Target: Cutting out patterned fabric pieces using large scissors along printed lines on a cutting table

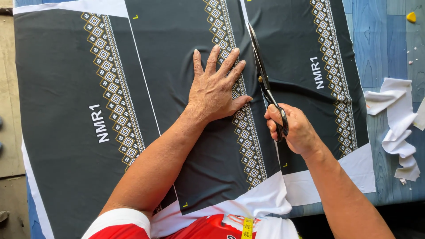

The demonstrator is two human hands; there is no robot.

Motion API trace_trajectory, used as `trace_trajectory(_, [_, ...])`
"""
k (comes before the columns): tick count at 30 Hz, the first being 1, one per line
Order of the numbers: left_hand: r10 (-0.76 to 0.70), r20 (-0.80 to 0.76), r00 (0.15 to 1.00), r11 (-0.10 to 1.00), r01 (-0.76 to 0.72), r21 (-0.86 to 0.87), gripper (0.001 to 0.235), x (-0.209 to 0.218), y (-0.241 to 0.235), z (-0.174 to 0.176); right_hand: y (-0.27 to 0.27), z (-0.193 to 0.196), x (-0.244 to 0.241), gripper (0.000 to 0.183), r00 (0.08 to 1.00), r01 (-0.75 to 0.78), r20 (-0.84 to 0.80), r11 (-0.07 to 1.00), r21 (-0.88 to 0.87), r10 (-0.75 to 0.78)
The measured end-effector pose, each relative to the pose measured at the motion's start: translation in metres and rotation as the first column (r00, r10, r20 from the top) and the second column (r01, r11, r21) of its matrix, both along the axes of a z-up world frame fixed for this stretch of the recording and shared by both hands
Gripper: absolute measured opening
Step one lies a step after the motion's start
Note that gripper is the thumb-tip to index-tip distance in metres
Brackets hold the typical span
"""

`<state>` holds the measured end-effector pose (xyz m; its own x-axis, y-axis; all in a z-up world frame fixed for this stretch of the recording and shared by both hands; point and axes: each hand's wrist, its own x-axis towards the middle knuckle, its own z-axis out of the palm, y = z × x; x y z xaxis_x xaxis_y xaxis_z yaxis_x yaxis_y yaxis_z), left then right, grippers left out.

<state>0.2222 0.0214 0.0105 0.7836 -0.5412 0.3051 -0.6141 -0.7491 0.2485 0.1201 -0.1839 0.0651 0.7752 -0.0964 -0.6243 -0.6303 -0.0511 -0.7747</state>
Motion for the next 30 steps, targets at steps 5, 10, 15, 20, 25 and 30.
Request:
trace_trajectory(5, [0.001, -0.011, 1.000, 1.000, -0.001, 0.016, 0.088, 0.000, 0.000, 0.000, 0.002, 0.001, 0.000, 0.036, 0.999, -0.033, -0.002, 0.997, -0.068, 0.033])
trace_trajectory(10, [0.001, -0.003, 1.000, 1.000, -0.001, 0.002, 0.089, 0.001, -0.001, -0.001, 0.003, 0.011, 0.006, 0.032, 0.999, -0.004, -0.044, 0.998, -0.070, 0.000])
trace_trajectory(15, [-0.034, -0.101, 0.994, 0.999, 0.033, -0.018, 0.086, -0.001, 0.002, 0.008, -0.009, -0.015, 0.013, 0.040, 0.994, 0.054, 0.094, 0.998, 0.030, -0.056])
trace_trajectory(20, [-0.030, -0.101, 0.994, 0.999, 0.028, -0.024, 0.087, -0.001, 0.002, 0.008, -0.011, -0.020, 0.022, 0.041, 0.995, 0.044, 0.091, 0.999, 0.032, -0.046])
trace_trajectory(25, [-0.023, -0.087, 0.996, 0.999, 0.020, -0.028, 0.086, -0.001, 0.002, 0.007, -0.010, -0.021, 0.025, 0.040, 0.996, 0.040, 0.084, 0.998, 0.041, -0.043])
trace_trajectory(30, [-0.026, -0.076, 0.997, 0.999, 0.024, -0.028, 0.086, -0.001, 0.001, 0.006, -0.016, -0.031, 0.026, 0.037, 0.995, 0.047, 0.084, 0.997, 0.062, -0.052])
